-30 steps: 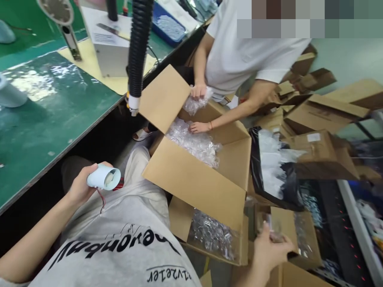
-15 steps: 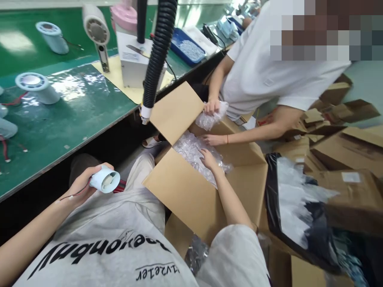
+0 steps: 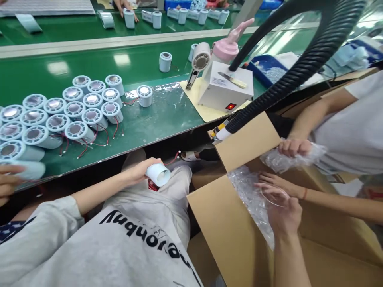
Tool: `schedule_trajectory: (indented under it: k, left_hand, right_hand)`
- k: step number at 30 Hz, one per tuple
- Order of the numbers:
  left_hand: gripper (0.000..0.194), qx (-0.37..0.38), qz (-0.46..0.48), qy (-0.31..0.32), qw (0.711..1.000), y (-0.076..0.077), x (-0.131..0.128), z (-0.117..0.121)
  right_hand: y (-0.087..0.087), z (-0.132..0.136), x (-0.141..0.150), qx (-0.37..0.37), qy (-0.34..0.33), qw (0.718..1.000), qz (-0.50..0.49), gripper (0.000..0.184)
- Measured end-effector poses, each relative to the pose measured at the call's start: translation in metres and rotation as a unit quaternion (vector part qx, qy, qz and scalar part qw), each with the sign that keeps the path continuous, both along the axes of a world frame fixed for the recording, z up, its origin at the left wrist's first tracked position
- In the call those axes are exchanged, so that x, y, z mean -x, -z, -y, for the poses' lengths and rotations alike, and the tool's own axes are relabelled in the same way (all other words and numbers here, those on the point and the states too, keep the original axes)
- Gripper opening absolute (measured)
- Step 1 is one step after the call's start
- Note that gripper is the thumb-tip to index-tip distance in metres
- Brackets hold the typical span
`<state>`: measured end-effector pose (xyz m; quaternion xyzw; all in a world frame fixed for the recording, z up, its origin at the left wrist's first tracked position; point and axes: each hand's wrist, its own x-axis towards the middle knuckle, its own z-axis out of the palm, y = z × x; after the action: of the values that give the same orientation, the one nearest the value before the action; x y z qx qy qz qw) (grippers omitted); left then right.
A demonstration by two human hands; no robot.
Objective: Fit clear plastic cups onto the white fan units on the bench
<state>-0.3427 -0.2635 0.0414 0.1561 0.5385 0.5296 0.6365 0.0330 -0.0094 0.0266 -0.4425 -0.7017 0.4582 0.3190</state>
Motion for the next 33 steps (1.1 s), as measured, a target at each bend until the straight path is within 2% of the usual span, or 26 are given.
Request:
schedule_trajectory:
  k: [2,4,7,9,11,13,15,17,19,23,26,28,31,33]
  left_hand:
    - [0.039,0.004,-0.007,0.03,1.0,0.003,-0.003,-0.006]
    - [0.036,0.008,-0.017,0.072,0.997,0.001,-0.005,-0.009]
    - [0.029,0.004,-0.044,0.116,0.992,-0.01,-0.003,-0.008]
    - [0.022,-0.032,-0.138,0.133,0.981,-0.02,-0.001,-0.003]
    - [0.018,-0.095,-0.292,0.141,0.941,-0.026,0.001,0.003]
    - [0.026,-0.152,-0.41,0.135,0.889,-0.026,0.003,0.009]
    - [0.045,-0.182,-0.438,0.118,0.872,-0.021,0.005,0.013]
    - [0.06,-0.199,-0.438,0.111,0.87,-0.014,0.007,0.015]
    - [0.063,-0.216,-0.433,0.114,0.867,-0.008,0.01,0.015]
    - [0.064,-0.254,-0.386,0.146,0.875,-0.008,0.013,0.016]
    - [0.066,-0.247,-0.332,0.157,0.897,-0.015,0.01,0.017]
    - [0.065,-0.224,-0.279,0.137,0.924,-0.018,0.006,0.019]
    - [0.067,-0.182,-0.188,0.11,0.959,-0.019,0.002,0.022]
    - [0.07,-0.169,-0.164,0.113,0.965,-0.019,0.003,0.025]
  right_hand:
    - [-0.018,0.041,0.038,-0.022,-0.146,0.989,-0.031,0.042]
    - [-0.031,0.082,0.082,-0.125,-0.285,0.949,0.049,0.041]
    - [-0.037,0.123,0.141,-0.309,-0.296,0.886,0.178,0.042]
    - [-0.034,0.133,0.166,-0.345,-0.295,0.865,0.213,0.035]
    - [-0.03,0.134,0.178,-0.302,-0.328,0.874,0.195,0.022]
    - [-0.03,0.132,0.184,-0.214,-0.366,0.895,0.137,0.009]
    - [-0.033,0.134,0.186,-0.119,-0.366,0.92,0.076,0.02]
    - [-0.038,0.138,0.188,-0.045,-0.33,0.942,0.029,0.029]
    - [-0.043,0.143,0.19,0.006,-0.284,0.959,-0.002,0.032]
    - [-0.047,0.145,0.19,0.092,-0.229,0.967,-0.056,0.036]
    - [-0.046,0.141,0.187,0.117,-0.251,0.957,-0.082,0.034]
    - [-0.043,0.139,0.184,0.078,-0.29,0.951,-0.073,0.023]
    - [-0.039,0.14,0.178,-0.01,-0.318,0.948,-0.03,0.032]
    - [-0.037,0.142,0.173,-0.031,-0.317,0.948,-0.019,0.033]
